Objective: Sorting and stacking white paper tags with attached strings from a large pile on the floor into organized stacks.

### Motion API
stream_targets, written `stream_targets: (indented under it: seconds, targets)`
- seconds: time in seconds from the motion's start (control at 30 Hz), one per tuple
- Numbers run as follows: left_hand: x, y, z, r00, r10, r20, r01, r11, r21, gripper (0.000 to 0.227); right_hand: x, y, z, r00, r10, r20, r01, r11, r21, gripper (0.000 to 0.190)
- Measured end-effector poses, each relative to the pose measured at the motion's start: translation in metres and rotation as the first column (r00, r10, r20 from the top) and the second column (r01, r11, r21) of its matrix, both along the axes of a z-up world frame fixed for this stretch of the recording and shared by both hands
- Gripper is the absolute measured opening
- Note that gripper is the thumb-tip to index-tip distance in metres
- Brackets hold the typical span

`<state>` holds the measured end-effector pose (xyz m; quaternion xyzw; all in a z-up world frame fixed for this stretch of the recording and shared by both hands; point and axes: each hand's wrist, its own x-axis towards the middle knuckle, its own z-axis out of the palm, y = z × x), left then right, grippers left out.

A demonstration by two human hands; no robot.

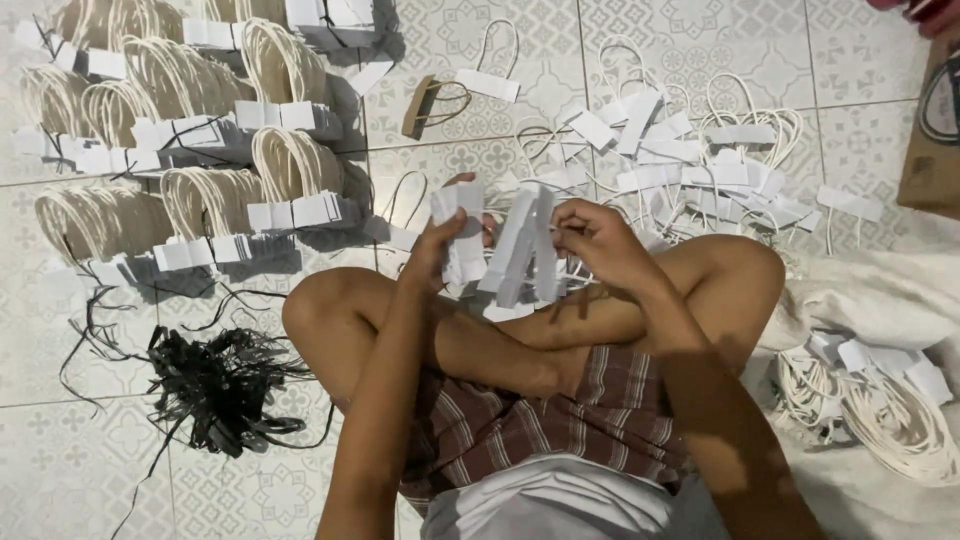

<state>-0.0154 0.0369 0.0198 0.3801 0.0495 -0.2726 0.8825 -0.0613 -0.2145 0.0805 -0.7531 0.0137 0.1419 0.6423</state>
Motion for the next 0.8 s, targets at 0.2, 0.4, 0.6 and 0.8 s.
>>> stream_targets:
  seconds: [0.2,0.4,0.6,0.8]
  targets:
    - [-0.012,-0.010,-0.007,0.963,-0.169,0.210,0.160,0.985,0.057,0.111,0.007,0.031,0.018,0.967,0.120,0.223,-0.012,0.902,-0.432,0.008]
    - [-0.012,-0.013,0.005,0.970,-0.152,0.189,0.163,0.986,-0.044,0.088,0.012,0.031,-0.004,0.883,0.137,0.449,0.133,0.845,-0.519,0.008]
    - [-0.004,-0.013,-0.012,0.972,-0.139,0.187,0.146,0.989,-0.023,0.096,-0.003,0.050,0.052,0.918,0.227,0.325,-0.086,0.914,-0.397,0.077]
    - [0.002,-0.025,-0.044,0.960,-0.179,0.213,0.181,0.983,0.012,0.096,-0.001,0.037,-0.005,0.850,0.500,0.167,-0.328,0.749,-0.575,0.156]
